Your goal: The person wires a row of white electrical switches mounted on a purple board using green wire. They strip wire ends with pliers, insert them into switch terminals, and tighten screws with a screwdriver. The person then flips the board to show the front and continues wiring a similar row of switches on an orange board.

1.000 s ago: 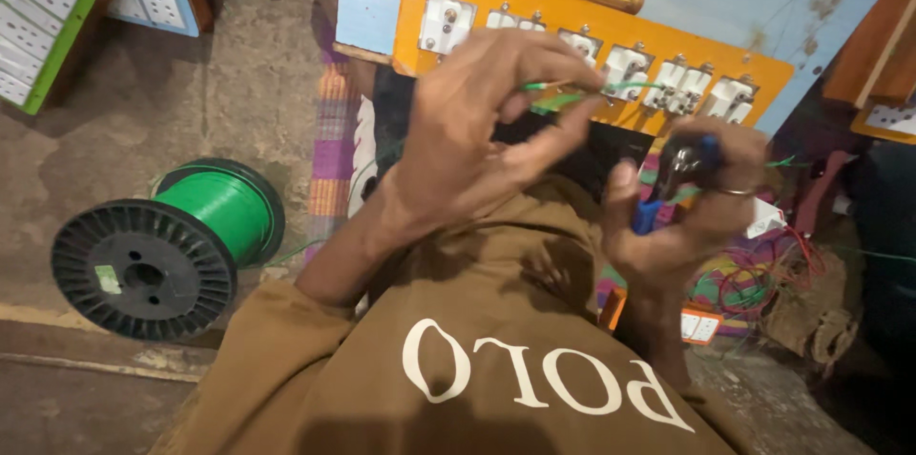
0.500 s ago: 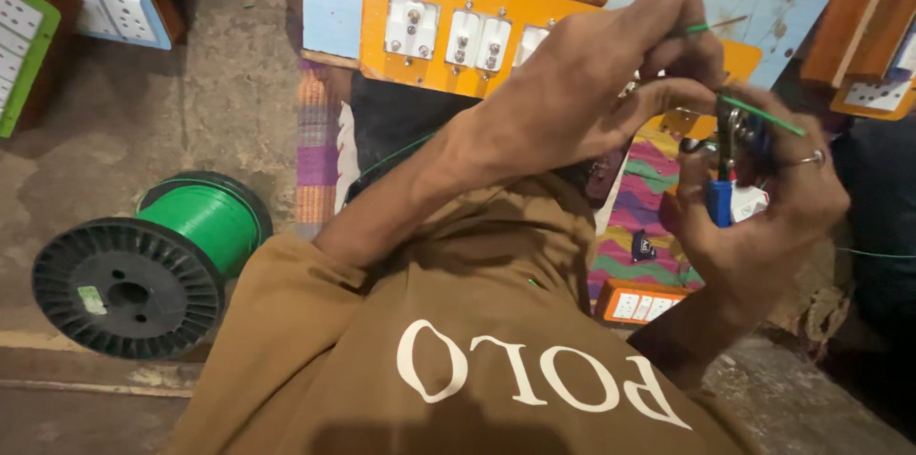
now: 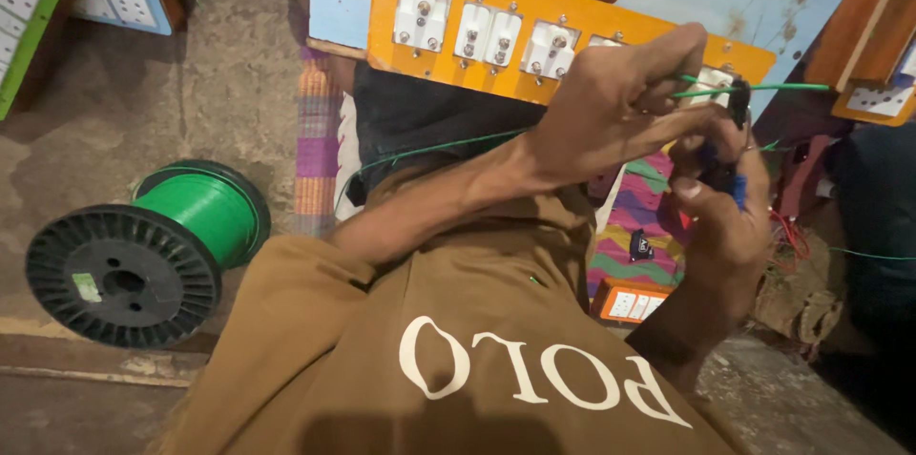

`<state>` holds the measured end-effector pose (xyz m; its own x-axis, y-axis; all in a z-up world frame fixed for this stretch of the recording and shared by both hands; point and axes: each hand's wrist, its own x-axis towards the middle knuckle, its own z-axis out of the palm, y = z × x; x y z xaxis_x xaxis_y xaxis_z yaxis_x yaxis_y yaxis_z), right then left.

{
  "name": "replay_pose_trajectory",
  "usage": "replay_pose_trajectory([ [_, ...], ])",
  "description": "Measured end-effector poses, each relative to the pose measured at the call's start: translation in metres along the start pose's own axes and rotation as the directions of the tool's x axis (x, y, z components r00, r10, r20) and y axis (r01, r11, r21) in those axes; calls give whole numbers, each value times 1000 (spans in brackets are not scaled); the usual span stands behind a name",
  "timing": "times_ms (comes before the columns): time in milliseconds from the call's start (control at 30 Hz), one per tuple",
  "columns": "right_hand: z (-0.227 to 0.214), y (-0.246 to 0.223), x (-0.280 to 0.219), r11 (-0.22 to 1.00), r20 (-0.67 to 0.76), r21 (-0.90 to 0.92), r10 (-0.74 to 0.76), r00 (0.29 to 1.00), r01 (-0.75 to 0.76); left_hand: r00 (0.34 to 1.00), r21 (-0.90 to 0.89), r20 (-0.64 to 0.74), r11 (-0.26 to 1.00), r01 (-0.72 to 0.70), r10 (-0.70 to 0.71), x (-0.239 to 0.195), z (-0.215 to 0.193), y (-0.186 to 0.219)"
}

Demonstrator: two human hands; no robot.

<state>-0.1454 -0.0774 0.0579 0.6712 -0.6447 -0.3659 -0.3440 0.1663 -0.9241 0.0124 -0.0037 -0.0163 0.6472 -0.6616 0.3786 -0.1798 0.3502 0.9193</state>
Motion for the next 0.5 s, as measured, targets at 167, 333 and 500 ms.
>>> replay_pose_trajectory([
  [167, -2, 6, 5, 996, 12, 94, 5, 1000, -6, 999, -69, -33, 997, -32, 30, -1, 2, 0],
  [333, -2, 10, 1, 984, 33, 175, 39, 999, -44, 999, -122, -38, 992, -18, 14, 3, 1, 5],
  [500, -1, 13, -6, 981, 32, 196, -4, 999, -3, 997, -61, -63, 996, -57, 53, 4, 2, 4],
])
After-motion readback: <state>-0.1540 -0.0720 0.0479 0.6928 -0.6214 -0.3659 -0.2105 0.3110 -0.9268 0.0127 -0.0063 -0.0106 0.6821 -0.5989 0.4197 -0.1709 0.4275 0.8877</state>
